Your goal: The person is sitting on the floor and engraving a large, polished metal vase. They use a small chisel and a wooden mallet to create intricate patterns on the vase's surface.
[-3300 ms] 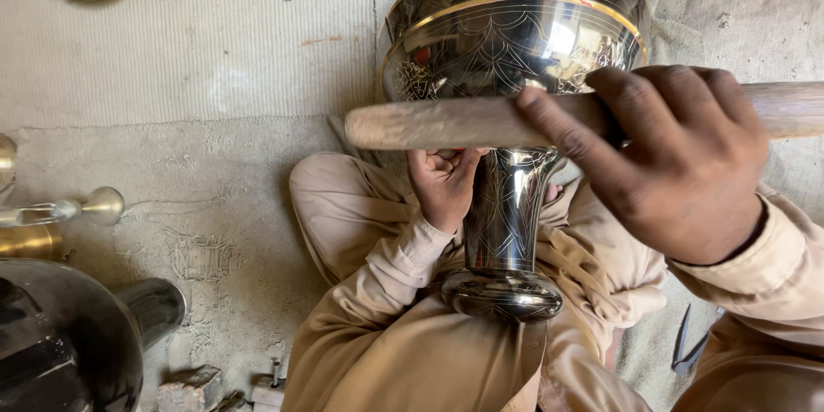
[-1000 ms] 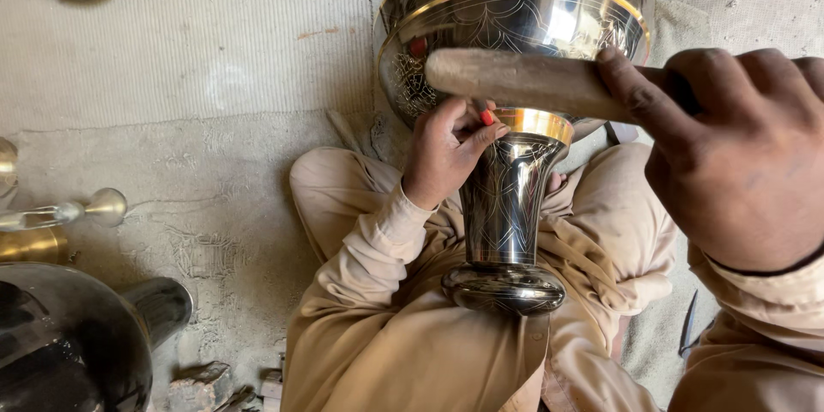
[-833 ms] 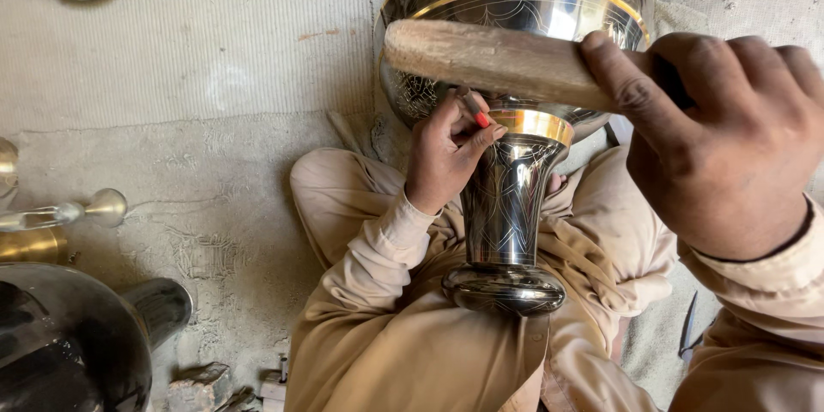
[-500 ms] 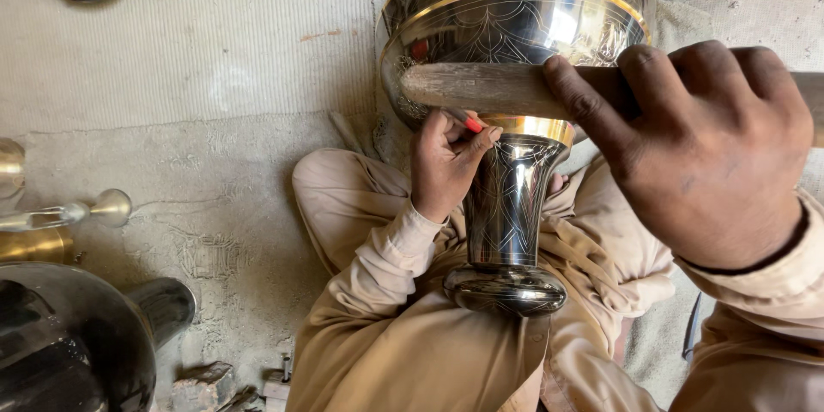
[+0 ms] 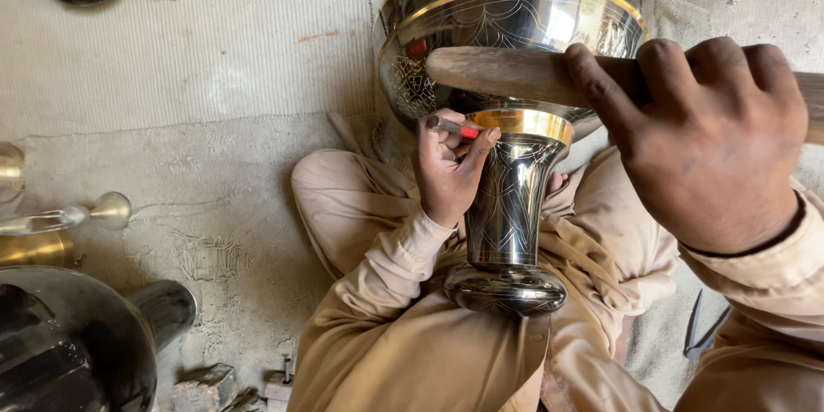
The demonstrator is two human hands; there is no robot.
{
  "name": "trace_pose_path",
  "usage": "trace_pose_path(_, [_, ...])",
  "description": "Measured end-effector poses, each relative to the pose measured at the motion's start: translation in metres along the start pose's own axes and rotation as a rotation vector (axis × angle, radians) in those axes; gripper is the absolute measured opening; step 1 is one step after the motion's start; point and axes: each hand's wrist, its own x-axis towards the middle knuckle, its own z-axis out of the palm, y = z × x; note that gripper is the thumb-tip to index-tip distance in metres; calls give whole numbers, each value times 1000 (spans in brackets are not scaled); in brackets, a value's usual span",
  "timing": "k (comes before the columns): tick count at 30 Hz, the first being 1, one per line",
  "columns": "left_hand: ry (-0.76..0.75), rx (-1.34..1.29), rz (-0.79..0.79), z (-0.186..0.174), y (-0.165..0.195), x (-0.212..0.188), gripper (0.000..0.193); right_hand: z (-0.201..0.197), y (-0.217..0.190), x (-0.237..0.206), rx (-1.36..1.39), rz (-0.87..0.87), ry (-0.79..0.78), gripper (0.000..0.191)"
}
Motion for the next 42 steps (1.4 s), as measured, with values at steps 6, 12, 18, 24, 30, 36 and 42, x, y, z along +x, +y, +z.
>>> trace_pose_path(6, [1,-14,-6,0,-2,-1,36,-11,6,0,221,-19,97,40])
trace_pose_path(12, [-86,-29,-32,-4,0,4,30,-22,8,8,160,-87,118,39])
trace_pose_path(18, [-257,137,30,-10,9,26,20,-5,7,-13,289,31,63,38])
trace_pose_path(24, [-524,279,53,-8,22,57,31,7,-9,-59,760,424,-16,39])
trace_pose_path(30, [-742,368,127,-3,25,80,49,25,-34,-99,973,700,39,55])
trace_pose_path(36, [-962,424,312,7,28,101,57,45,-56,-142,818,684,149,49])
trace_pose_path(42, [-1201,513,241,23,34,113,53,77,-105,-182,839,872,228,58])
